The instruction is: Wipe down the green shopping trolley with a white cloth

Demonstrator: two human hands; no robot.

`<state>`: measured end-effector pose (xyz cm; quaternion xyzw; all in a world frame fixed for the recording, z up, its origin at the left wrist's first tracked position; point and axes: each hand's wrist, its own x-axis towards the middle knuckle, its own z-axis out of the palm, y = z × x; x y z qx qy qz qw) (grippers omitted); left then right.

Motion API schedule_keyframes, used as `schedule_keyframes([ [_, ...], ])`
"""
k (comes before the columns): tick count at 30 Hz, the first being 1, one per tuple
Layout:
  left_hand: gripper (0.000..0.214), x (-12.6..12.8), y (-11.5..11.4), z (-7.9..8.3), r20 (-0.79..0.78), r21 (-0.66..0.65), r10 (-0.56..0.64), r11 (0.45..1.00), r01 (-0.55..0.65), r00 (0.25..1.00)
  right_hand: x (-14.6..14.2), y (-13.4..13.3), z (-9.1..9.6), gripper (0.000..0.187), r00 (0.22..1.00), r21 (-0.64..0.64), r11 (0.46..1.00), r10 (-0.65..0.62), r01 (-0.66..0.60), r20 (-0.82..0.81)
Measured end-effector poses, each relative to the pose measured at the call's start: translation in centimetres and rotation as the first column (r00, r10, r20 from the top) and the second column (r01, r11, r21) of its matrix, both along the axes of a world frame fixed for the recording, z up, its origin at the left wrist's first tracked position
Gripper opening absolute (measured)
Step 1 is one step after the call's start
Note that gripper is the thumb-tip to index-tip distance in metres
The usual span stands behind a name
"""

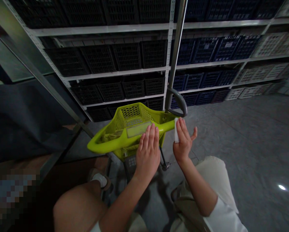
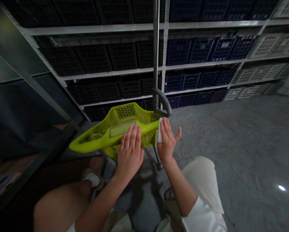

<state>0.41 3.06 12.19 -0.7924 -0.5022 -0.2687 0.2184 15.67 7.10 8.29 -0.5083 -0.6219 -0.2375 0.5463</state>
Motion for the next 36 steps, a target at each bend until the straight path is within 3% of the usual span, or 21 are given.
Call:
schedule_keyframes([
  [4,0.07,0.0,0.0,0.0,-0.004,-0.002,0.02,1.0,-0.02,1.0,-0.5,-0.7,0.1,0.071,0.946,-0.101,0.974,0.223,-0.204,0.237],
  [9,0.073,0.0,0.0,0.1,0.008,-0.015,-0.001,1.0,0.001,1.0,0.6,0.1,0.1,0.068,0.999,0.007,1.0,-0.005,0.005,0.032],
  [10,0.073,0.0,0.0,0.1,0.011,-0.013,-0.001,1.0,0.001,1.0,0.6,0.1,0.2,0.068,0.999,0.007,1.0,-0.002,0.002,0.036],
  [15,0.07,0.1,0.0,-0.1,0.0,0.008,0.026,1.0,-0.026,1.0,-0.2,-0.9,0.2,0.068,0.918,-0.069,0.966,0.259,-0.25,0.3],
  [17,0.07,0.1,0.0,-0.1,-0.01,0.005,0.028,1.0,-0.028,1.0,0.5,-0.5,0.0,0.069,0.942,-0.033,0.979,0.204,-0.203,0.266],
  [21,0.07,0.1,0.1,0.0,-0.023,-0.002,0.023,1.0,-0.023,0.999,1.7,0.6,-0.4,0.069,0.999,0.044,0.999,-0.018,0.017,0.032],
  [23,0.071,0.2,0.1,-0.1,-0.015,-0.001,0.027,1.0,-0.027,1.0,0.9,0.2,-0.4,0.068,0.999,0.025,0.999,0.026,-0.027,0.04],
  [26,0.069,0.3,0.1,-0.2,-0.011,0.006,0.032,0.999,-0.032,0.999,-0.8,-1.0,-0.4,0.066,0.956,-0.044,0.975,0.222,-0.217,0.194],
  [28,0.068,0.2,0.0,-0.1,-0.021,0.009,0.035,0.999,-0.035,0.999,-0.8,-1.2,-0.4,0.066,0.932,-0.063,0.965,0.264,-0.256,0.249],
  [33,0.067,0.3,0.1,-0.1,-0.032,0.017,0.037,0.999,-0.037,0.999,2.3,1.2,-1.0,0.07,0.997,0.041,0.998,0.041,-0.044,0.059],
  [36,0.067,0.4,0.2,-0.2,-0.022,0.018,0.036,0.999,-0.036,0.999,1.7,1.3,-1.2,0.067,0.998,0.049,0.997,0.058,-0.057,-0.002],
])
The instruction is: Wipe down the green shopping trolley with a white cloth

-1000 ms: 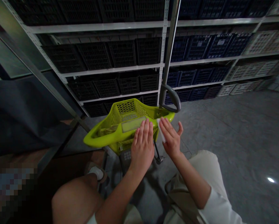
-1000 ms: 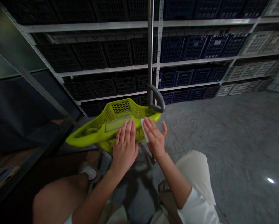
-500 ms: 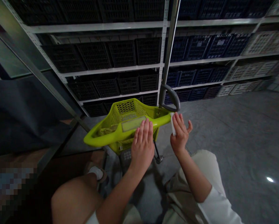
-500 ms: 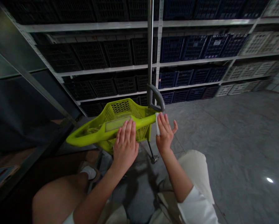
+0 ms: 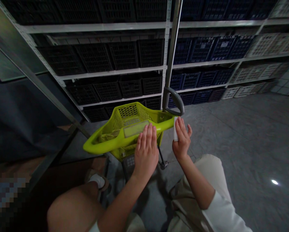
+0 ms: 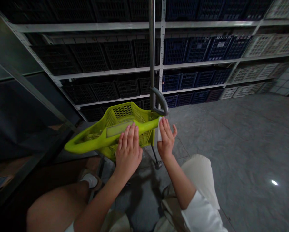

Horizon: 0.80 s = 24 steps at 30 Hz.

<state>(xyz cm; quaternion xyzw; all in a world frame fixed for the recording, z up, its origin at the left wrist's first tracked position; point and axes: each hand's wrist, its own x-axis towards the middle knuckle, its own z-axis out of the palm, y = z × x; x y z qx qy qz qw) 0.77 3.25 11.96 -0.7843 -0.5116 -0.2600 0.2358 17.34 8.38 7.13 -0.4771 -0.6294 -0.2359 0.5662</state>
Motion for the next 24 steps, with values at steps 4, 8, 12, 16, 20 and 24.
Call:
schedule_keyframes([
  [4,0.067,-0.1,0.1,-0.1,0.012,0.009,-0.003,1.0,0.003,1.0,-3.0,-1.9,0.1,0.061,0.963,-0.038,0.979,0.203,-0.2,0.175],
  [8,0.067,-0.1,-0.1,0.1,0.006,0.0,-0.002,1.0,0.002,1.0,-1.9,-1.4,0.1,0.064,0.96,-0.021,0.987,0.16,-0.16,0.228],
  [12,0.067,0.0,-0.2,0.2,0.001,-0.005,0.001,1.0,-0.001,1.0,0.7,0.4,-0.1,0.067,0.999,0.007,1.0,-0.025,0.024,0.038],
  [16,0.068,0.1,0.0,0.1,0.006,0.0,0.001,1.0,-0.001,1.0,-1.1,-0.7,0.2,0.066,0.997,-0.03,0.998,0.056,-0.054,0.053],
  [20,0.067,-0.1,0.1,-0.1,0.007,-0.002,-0.002,1.0,0.002,1.0,-2.5,-2.0,0.3,0.064,0.944,-0.066,0.981,0.193,-0.182,0.266],
  [24,0.068,-0.1,0.0,0.0,0.012,-0.007,-0.006,1.0,0.006,1.0,0.0,-0.4,-0.2,0.066,0.99,-0.024,0.999,0.03,-0.027,0.136],
])
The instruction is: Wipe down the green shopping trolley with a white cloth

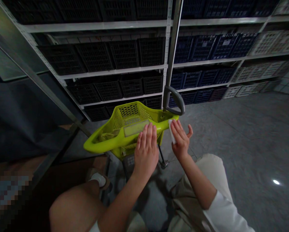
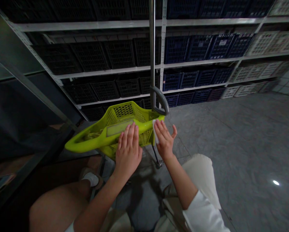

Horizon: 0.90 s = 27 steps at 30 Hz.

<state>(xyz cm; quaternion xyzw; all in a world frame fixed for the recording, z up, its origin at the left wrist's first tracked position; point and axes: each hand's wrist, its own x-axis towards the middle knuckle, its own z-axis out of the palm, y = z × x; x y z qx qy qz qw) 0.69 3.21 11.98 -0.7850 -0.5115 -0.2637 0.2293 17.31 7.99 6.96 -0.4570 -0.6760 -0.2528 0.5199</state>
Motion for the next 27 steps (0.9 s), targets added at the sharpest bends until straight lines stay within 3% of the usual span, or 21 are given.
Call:
schedule_keyframes([
  [2,0.069,0.1,0.0,0.0,0.004,0.005,-0.003,1.0,0.003,1.0,0.6,0.7,0.0,0.066,0.989,0.0,0.997,-0.071,0.072,-0.128],
  [4,0.069,0.2,0.0,0.0,0.01,0.009,-0.006,1.0,0.006,1.0,0.0,0.4,0.2,0.064,0.977,-0.016,0.998,-0.067,0.066,-0.202],
  [8,0.066,0.2,0.0,0.0,0.017,0.012,-0.004,1.0,0.004,1.0,-2.5,-1.5,0.8,0.062,0.986,-0.047,0.985,0.165,-0.165,0.007],
  [10,0.067,0.1,-0.1,0.1,0.014,0.008,-0.002,1.0,0.001,1.0,-2.4,-1.8,0.8,0.063,0.972,-0.058,0.978,0.207,-0.202,0.106],
  [16,0.071,0.1,0.0,0.2,0.006,-0.006,-0.006,1.0,0.006,1.0,0.1,0.3,0.1,0.063,0.984,0.029,0.996,-0.073,0.079,-0.164],
  [18,0.069,0.2,0.0,0.2,0.001,-0.005,0.005,1.0,-0.005,1.0,-0.8,-0.1,0.2,0.062,0.989,0.007,0.999,-0.035,0.037,-0.14],
  [22,0.065,0.1,0.0,0.0,-0.008,0.006,0.011,1.0,-0.011,1.0,-2.6,-1.7,0.4,0.061,0.98,-0.042,0.985,0.17,-0.166,0.103],
  [25,0.067,0.0,-0.1,0.1,-0.002,-0.002,0.001,1.0,-0.001,1.0,-1.4,-1.1,0.0,0.063,0.984,-0.021,0.992,0.124,-0.123,0.128],
  [27,0.068,0.0,-0.1,0.2,0.002,-0.005,-0.004,1.0,0.004,1.0,0.0,0.0,-0.4,0.067,0.999,0.017,0.999,0.032,-0.032,0.03],
])
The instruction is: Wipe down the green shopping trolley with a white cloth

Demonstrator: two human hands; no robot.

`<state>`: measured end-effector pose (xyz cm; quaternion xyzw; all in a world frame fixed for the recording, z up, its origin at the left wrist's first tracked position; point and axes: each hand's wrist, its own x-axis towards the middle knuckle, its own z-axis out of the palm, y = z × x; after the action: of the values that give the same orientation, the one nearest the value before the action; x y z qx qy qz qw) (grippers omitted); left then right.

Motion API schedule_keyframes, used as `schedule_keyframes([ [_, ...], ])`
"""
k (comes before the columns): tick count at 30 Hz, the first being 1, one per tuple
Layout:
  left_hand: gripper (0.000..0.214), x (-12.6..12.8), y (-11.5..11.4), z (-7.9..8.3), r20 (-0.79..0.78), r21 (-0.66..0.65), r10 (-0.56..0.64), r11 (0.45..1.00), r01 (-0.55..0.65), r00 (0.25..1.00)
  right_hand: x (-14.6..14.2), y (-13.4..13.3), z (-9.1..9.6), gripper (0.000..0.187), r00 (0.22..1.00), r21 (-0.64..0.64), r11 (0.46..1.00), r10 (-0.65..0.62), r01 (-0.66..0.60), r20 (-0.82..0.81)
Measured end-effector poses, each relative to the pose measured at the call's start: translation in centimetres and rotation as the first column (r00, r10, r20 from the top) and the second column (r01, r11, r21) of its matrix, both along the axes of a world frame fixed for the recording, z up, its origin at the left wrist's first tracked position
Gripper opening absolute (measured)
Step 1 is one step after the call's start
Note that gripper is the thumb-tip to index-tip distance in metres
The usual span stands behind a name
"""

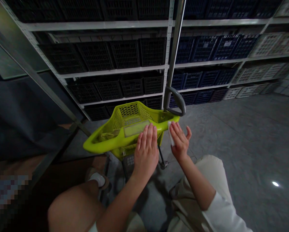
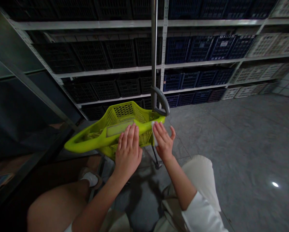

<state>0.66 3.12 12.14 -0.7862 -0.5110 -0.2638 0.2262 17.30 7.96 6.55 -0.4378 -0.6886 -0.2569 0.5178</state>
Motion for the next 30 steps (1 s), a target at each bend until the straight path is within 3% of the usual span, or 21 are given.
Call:
schedule_keyframes([
  [4,0.068,0.2,0.1,0.0,0.006,0.009,-0.003,1.0,0.003,1.0,0.4,0.7,0.1,0.066,0.964,0.005,0.995,-0.092,0.096,-0.251],
  [6,0.069,0.2,0.1,-0.1,0.011,0.011,-0.003,1.0,0.003,1.0,-0.6,0.0,0.6,0.066,0.98,-0.007,0.999,-0.036,0.035,-0.197],
  [10,0.072,0.1,0.1,-0.2,0.016,0.008,-0.003,1.0,0.003,1.0,-1.5,-1.1,1.0,0.064,0.986,-0.066,0.99,0.129,-0.122,0.106],
  [12,0.072,0.0,0.1,-0.2,0.012,0.006,-0.001,1.0,0.001,1.0,-0.8,-0.6,0.9,0.065,0.991,-0.037,0.995,0.097,-0.094,0.097],
  [17,0.067,0.1,0.2,0.0,-0.01,0.012,0.011,1.0,-0.011,1.0,-0.1,0.2,0.9,0.065,0.985,0.007,0.998,-0.061,0.063,-0.159],
  [23,0.066,0.1,0.1,-0.2,0.012,0.017,0.008,1.0,-0.008,1.0,-2.0,-1.6,1.4,0.065,0.985,-0.084,0.99,0.121,-0.111,0.121],
  [28,0.065,0.2,0.2,0.0,-0.004,0.032,0.012,0.999,-0.012,1.0,-0.1,-0.1,0.8,0.069,0.99,-0.006,0.995,-0.1,0.1,-0.097],
  [30,0.065,0.2,0.3,0.0,-0.006,0.033,0.013,0.999,-0.013,1.0,-0.4,-0.1,1.1,0.067,0.984,-0.014,0.992,-0.127,0.126,-0.129],
])
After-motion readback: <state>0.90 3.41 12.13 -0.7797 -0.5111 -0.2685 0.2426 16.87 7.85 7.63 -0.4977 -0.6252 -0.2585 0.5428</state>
